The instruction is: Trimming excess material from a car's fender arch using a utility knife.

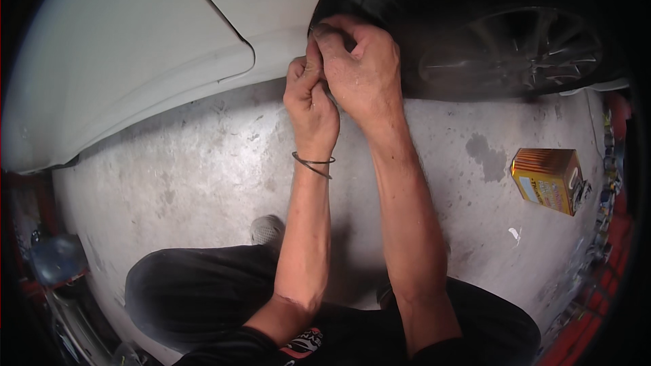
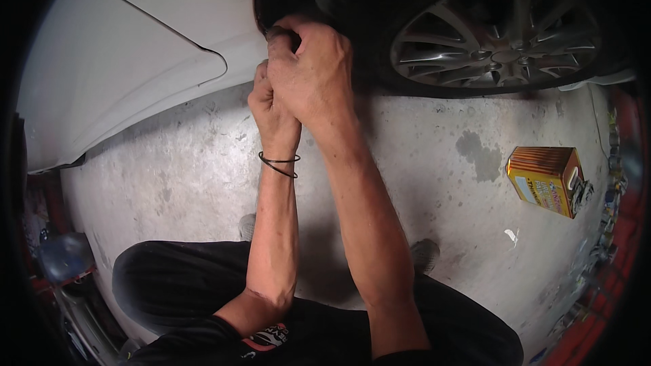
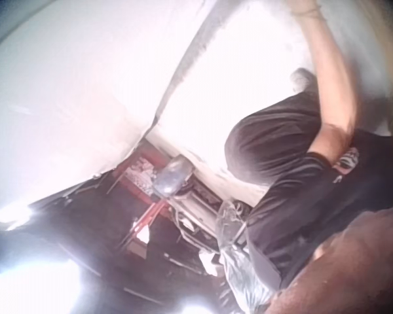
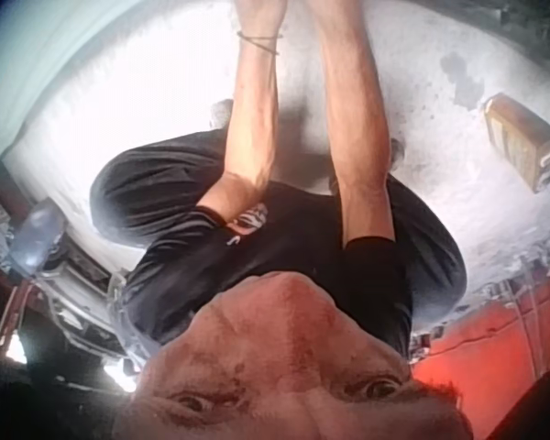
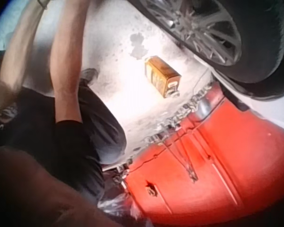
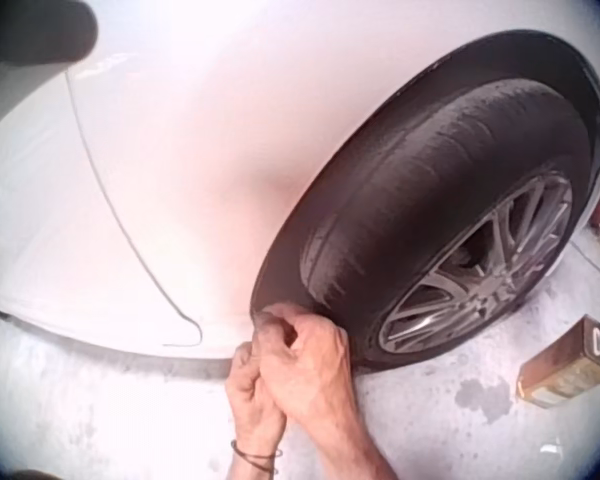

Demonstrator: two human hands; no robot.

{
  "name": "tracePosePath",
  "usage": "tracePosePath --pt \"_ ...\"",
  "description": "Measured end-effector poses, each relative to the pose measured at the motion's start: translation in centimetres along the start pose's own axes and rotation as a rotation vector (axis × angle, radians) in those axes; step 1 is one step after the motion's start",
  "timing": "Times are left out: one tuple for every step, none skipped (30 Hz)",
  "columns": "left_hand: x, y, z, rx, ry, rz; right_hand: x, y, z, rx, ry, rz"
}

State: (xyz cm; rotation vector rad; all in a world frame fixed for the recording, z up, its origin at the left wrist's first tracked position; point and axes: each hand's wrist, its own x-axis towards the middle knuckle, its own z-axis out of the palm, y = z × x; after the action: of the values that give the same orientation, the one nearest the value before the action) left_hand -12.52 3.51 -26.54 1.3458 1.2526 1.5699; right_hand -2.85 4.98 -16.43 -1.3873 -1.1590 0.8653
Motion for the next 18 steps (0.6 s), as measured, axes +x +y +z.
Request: tracePosePath --pt "0.0 0.1 0.1 -0.001 -0.003 0.007 -0.1 0.0 -0.1 -0.001 0.021 -0.019" --pt "0.0 0.2 0.4 -0.003 -0.005 0.005 -0.1 -0.2 -0.3 -0.003 0.042 -0.039" --pt "-0.1 0.3 0.7 -0.026 0.000 0.005 0.3 -0.6 -0.8 -0.006 0.043 -0.038" --pt "-0.2 0.7 0.4 -0.039 0.007 0.004 0.7 -2.1 -1.3 0.060 0.047 -0.035" --pt "-0.3 0.8 0.0 -0.032 0.010 0.002 0.9 -3.1 -1.5 0.126 0.052 -0.034" --pt "-0.5 0.8 -0.6 -0.020 0.015 0.032 0.1 -3.1 -1.2 0.130 0.048 -0.030" --pt "0.1 0.0 0.0 -0.040 0.014 0.077 -0.4 -2.4 -1.0 0.099 0.088 -0.047" --pt "0.2 0.2 0.2 -0.043 0.018 0.083 -1.1 -1.9 -0.9 0.083 0.114 -0.050" --pt "0.1 0.3 0.6 -0.011 -0.005 0.064 -1.2 -1.4 -0.9 0.061 0.102 -0.019" --pt "-0.2 0.4 1.2 0.016 -0.030 0.041 -1.2 -0.4 -1.0 0.054 0.103 -0.025" --pt "-0.2 0.7 1.3 -0.015 0.006 0.062 -1.4 0.3 -0.6 0.082 0.103 -0.002" --pt "0.0 0.9 1.0 -0.013 0.010 0.064 -1.4 0.9 -0.4 0.109 0.102 0.021" --pt "0.2 0.7 0.4 0.023 -0.007 0.084 -1.3 1.3 -0.3 0.110 0.096 0.021" --pt "0.4 0.6 0.0 0.059 -0.025 0.104 -1.2 1.6 -0.2 0.120 0.062 -0.003" --pt "0.4 0.5 -0.3 0.063 -0.019 0.104 -1.1 1.8 0.1 0.131 0.027 -0.026" --pt "0.4 0.6 -0.2 0.053 -0.027 0.105 -1.0 1.8 0.3 0.127 0.025 -0.029" --pt "0.4 0.7 -0.3 0.044 -0.033 0.105 -0.9 1.8 0.5 0.145 0.042 -0.032" --pt "0.3 0.9 -0.3 0.043 -0.028 0.107 -0.9 1.7 0.7 0.164 0.059 -0.035"
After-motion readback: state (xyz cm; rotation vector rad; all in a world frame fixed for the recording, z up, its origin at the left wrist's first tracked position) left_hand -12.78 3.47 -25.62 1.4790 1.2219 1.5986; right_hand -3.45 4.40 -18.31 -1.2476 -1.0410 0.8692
